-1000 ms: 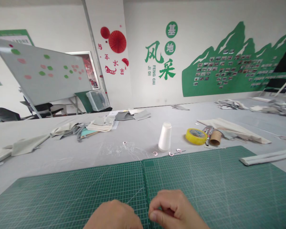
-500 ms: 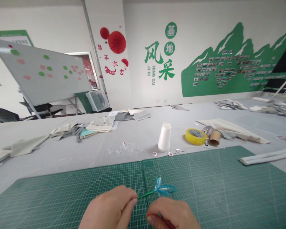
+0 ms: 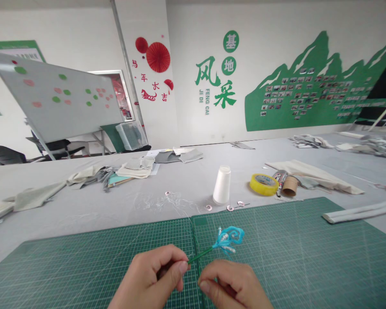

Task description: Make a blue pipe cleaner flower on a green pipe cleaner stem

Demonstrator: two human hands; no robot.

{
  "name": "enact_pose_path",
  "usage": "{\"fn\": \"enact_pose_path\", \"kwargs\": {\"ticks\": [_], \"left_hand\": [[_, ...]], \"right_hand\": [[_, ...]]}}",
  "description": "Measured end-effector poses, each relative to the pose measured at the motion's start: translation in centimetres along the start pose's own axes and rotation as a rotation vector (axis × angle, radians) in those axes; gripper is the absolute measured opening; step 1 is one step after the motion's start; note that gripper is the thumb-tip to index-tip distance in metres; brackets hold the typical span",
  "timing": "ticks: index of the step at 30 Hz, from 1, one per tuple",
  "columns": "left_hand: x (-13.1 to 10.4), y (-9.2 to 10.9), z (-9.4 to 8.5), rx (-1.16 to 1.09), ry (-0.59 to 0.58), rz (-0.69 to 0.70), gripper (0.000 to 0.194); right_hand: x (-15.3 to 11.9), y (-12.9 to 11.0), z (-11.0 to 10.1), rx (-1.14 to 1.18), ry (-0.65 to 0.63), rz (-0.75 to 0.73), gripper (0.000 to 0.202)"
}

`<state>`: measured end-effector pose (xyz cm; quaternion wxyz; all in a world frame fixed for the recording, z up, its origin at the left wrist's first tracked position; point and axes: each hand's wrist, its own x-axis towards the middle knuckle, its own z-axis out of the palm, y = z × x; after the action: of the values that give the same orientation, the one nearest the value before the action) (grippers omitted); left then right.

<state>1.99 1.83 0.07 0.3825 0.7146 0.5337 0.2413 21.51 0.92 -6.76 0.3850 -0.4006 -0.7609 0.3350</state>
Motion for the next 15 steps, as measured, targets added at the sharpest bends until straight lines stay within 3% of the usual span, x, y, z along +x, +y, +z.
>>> {"fn": "enact_pose_path", "kwargs": {"ticks": [9,15], "left_hand": [[0.4,-0.7,0.3,-0.401,-0.236,-0.143,0.026],[0.3,-1.0,0.2,-0.375,-0.389,-0.102,0.024]], "right_hand": [[0.0,0.7,0.5,0.252,0.009,0.209,0.022],[0.4,1.3,0.3,0.397,0.018,0.184,0.031]]}}
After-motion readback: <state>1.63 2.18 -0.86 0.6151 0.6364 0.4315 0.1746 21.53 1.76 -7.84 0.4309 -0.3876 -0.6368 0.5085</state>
